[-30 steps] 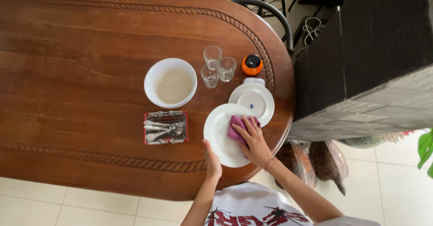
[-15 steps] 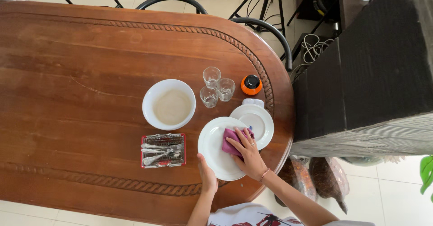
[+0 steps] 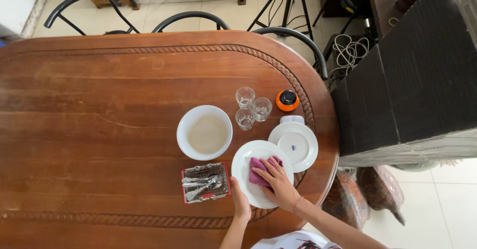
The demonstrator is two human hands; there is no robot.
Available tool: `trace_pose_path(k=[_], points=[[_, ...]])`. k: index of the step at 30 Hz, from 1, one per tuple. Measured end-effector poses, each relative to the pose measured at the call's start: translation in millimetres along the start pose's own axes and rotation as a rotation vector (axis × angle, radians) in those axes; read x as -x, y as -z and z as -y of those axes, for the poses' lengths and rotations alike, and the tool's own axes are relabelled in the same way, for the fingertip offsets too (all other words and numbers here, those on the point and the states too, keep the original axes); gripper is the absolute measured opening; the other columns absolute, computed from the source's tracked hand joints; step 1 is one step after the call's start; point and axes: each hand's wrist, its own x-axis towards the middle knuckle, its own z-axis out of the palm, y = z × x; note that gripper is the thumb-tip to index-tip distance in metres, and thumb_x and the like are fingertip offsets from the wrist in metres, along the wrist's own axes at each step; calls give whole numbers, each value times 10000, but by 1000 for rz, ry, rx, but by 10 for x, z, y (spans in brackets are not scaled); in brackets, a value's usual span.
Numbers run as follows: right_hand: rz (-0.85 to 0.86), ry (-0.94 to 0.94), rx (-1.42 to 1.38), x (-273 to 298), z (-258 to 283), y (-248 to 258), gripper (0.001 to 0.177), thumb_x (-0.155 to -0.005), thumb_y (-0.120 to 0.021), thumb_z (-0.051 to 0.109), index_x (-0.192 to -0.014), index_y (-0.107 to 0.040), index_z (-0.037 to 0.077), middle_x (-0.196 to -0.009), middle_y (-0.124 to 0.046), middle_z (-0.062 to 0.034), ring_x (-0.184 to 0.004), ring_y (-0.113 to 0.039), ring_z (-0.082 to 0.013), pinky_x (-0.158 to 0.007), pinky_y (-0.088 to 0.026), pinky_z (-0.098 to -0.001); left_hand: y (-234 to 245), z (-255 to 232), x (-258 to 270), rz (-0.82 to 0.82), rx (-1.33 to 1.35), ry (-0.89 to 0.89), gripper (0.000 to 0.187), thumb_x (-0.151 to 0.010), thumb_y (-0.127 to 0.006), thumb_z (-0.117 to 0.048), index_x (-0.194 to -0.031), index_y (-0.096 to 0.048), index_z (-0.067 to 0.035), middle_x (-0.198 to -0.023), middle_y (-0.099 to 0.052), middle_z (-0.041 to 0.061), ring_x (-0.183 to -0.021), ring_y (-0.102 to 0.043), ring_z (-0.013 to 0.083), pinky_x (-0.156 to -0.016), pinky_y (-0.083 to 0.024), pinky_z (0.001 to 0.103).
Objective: The person wipes a white plate with a purple cloth, then wipes a metal cutlery basket and individual forks and spoons. The person places the cleaned items back on the table.
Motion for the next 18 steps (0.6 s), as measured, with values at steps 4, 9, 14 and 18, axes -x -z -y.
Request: trace_pose_path(k=[4, 9, 14, 18], points=[[10, -35, 7, -31, 49, -15, 663, -771, -748, 108, -1404, -563, 177, -1574, -380, -158, -1475, -254, -454, -1191, -232, -568, -8, -111, 11, -18, -26, 62, 743, -1014, -314, -584, -1498, -397, -27, -1504, -506, 129, -1369, -503, 229, -1132, -403, 378], [16, -52, 10, -11, 69, 20, 668, -775, -760, 109, -1407, -555, 182, -1576, -370, -149, -1477, -250, -454, -1176, -241, -576, -46, -110, 51, 50, 12, 51, 734, -1027, -325, -559, -1474, -444, 11, -1473, -548, 166, -1327, -549, 252, -1104, -438, 403], [76, 26, 35, -20, 89, 53, 714, -741, -734, 50, -1417, -543, 180, -1584, -371, -139, -1486, -258, -449, -1188, -249, -576, -59, -65, 49, 40, 59, 45, 738, -1031, -304, -560, -1486, -430, 8, -1480, -540, 168, -1336, -547, 264, -1105, -443, 418], [92, 90, 8, -28, 130, 32, 713, -728, -731, 35, -1404, -550, 173, -1577, -387, -137, -1489, -259, -451, -1194, -251, -573, -11, -22, 52, 20, 37, 14, 746, -1020, -290, -578, -1532, -361, -39, -1539, -472, 133, -1394, -489, 244, -1141, -410, 407]])
